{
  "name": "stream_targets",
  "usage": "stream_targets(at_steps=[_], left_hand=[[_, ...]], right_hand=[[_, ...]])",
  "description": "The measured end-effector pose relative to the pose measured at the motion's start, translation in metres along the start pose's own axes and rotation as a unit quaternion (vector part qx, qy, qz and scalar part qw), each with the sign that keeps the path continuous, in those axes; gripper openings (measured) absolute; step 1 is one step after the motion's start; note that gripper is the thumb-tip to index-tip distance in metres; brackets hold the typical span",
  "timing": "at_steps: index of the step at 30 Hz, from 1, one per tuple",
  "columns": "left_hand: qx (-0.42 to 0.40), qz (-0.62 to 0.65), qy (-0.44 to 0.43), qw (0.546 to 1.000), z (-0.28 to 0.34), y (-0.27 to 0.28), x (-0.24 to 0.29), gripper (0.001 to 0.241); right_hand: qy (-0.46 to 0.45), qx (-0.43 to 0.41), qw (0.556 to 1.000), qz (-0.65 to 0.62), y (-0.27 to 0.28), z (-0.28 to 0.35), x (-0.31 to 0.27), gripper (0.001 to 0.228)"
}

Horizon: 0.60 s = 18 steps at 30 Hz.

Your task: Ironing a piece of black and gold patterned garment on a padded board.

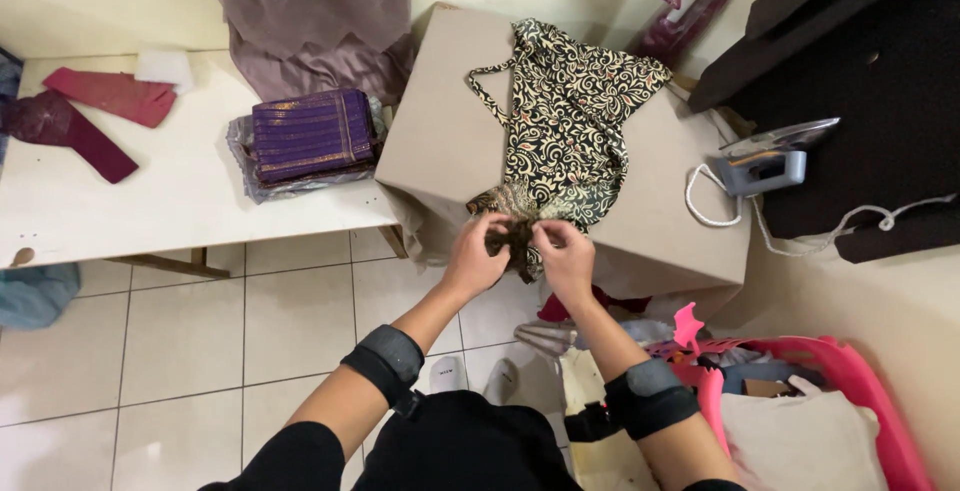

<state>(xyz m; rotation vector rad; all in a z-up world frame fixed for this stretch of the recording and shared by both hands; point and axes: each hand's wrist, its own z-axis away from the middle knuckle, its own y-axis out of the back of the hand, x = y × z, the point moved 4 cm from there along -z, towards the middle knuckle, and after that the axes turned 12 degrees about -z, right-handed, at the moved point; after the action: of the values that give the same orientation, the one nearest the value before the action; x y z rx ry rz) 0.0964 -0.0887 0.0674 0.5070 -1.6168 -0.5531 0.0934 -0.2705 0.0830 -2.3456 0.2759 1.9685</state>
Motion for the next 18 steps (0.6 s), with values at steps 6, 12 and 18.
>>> stream_targets(at_steps=[6, 12, 18], left_hand=[[-0.075, -0.131, 0.03, 0.988, 0.015, 0.017, -0.007, 0.058], [0.015, 0.073, -0.031, 0.997, 0.027, 0.021, -0.003, 0.086], [0.037, -0.017, 0.005, 0.999, 0.043, 0.01, -0.005, 0.092]], right_hand=[[-0.032, -0.005, 0.998, -0.051, -0.007, -0.023, -0.048, 0.012], [-0.018, 0.029, 0.997, -0.068, -0.005, -0.043, -0.072, 0.01], [0.039, 0.077, 0.987, -0.138, -0.009, -0.066, -0.101, 0.01]])
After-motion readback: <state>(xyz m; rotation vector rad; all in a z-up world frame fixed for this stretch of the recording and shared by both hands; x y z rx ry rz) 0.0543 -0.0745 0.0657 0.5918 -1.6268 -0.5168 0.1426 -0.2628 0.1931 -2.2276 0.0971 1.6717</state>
